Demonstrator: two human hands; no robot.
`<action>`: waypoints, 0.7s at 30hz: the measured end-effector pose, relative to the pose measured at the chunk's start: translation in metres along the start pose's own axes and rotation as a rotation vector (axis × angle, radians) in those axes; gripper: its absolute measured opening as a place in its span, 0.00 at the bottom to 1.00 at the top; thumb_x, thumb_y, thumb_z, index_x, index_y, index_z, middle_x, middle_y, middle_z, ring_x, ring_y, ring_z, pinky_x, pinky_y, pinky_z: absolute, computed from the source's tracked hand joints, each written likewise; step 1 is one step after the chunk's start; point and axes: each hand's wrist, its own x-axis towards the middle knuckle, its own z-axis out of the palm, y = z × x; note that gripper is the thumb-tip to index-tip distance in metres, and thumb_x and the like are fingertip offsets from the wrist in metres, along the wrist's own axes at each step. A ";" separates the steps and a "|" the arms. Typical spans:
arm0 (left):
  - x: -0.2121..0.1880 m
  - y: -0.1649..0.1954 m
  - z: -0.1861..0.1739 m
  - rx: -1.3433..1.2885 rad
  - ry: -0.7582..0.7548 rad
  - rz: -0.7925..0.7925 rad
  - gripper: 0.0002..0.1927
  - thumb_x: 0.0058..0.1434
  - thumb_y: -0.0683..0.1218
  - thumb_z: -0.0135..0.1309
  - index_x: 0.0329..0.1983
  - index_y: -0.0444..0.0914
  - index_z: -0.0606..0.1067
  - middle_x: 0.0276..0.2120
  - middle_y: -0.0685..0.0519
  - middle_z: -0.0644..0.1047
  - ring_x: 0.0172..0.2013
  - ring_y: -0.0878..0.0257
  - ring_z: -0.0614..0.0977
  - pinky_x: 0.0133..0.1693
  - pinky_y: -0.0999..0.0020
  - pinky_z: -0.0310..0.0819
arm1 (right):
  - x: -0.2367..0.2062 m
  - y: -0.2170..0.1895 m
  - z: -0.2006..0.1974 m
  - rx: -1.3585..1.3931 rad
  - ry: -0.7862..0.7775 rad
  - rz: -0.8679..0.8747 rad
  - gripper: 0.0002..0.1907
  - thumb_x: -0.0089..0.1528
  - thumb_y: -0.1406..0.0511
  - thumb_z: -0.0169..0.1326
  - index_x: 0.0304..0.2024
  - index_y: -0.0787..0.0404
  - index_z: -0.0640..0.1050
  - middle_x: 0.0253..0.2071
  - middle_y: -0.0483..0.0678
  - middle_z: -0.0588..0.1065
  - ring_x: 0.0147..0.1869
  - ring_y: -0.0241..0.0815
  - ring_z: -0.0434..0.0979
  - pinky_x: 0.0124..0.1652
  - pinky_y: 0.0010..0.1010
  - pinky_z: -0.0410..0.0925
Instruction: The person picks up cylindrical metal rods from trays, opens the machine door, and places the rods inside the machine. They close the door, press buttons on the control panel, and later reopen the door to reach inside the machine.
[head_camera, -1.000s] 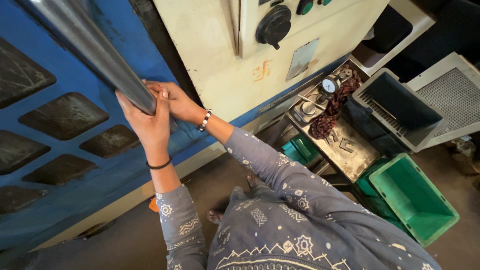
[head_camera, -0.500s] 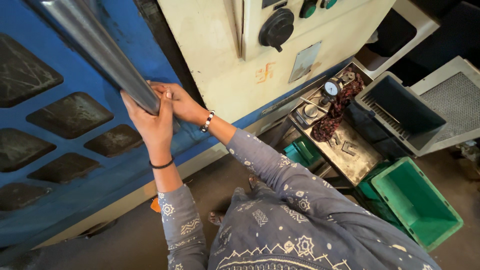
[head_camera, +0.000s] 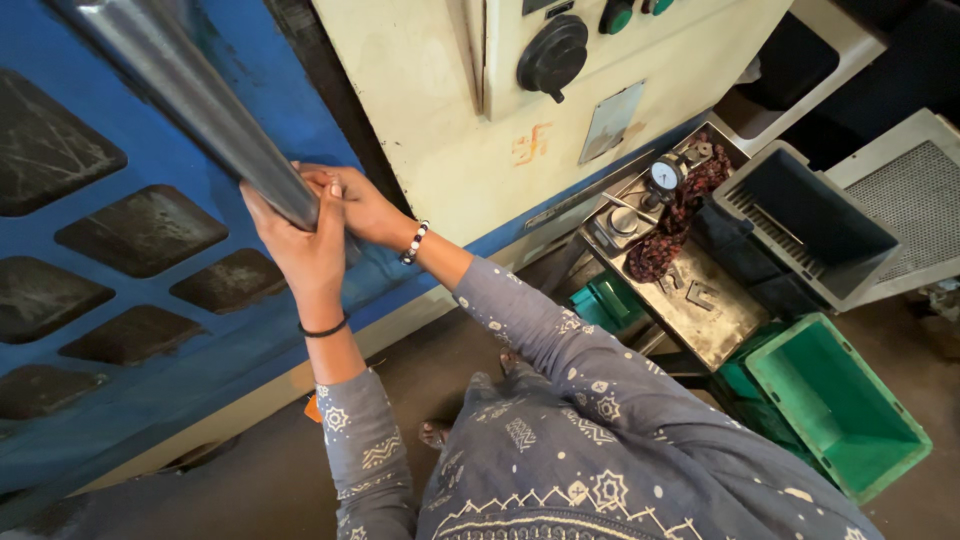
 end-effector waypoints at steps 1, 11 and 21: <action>0.000 -0.001 -0.001 0.015 0.000 0.011 0.25 0.66 0.38 0.66 0.60 0.32 0.65 0.52 0.44 0.73 0.55 0.53 0.77 0.62 0.57 0.70 | 0.001 0.003 -0.001 -0.012 -0.006 -0.016 0.18 0.75 0.61 0.50 0.56 0.72 0.79 0.55 0.50 0.77 0.60 0.35 0.72 0.65 0.31 0.67; 0.000 -0.004 0.005 0.034 0.007 0.016 0.28 0.67 0.40 0.67 0.63 0.31 0.64 0.55 0.43 0.73 0.56 0.52 0.76 0.63 0.56 0.70 | 0.001 0.006 -0.007 0.002 -0.033 -0.075 0.19 0.73 0.64 0.51 0.61 0.71 0.75 0.67 0.53 0.72 0.72 0.39 0.68 0.70 0.33 0.62; 0.001 -0.008 0.004 -0.022 0.004 -0.022 0.27 0.67 0.40 0.66 0.62 0.31 0.64 0.55 0.43 0.73 0.56 0.54 0.77 0.62 0.58 0.72 | 0.002 0.008 -0.005 0.015 -0.004 -0.039 0.18 0.73 0.64 0.50 0.60 0.71 0.77 0.65 0.53 0.73 0.68 0.39 0.71 0.69 0.32 0.64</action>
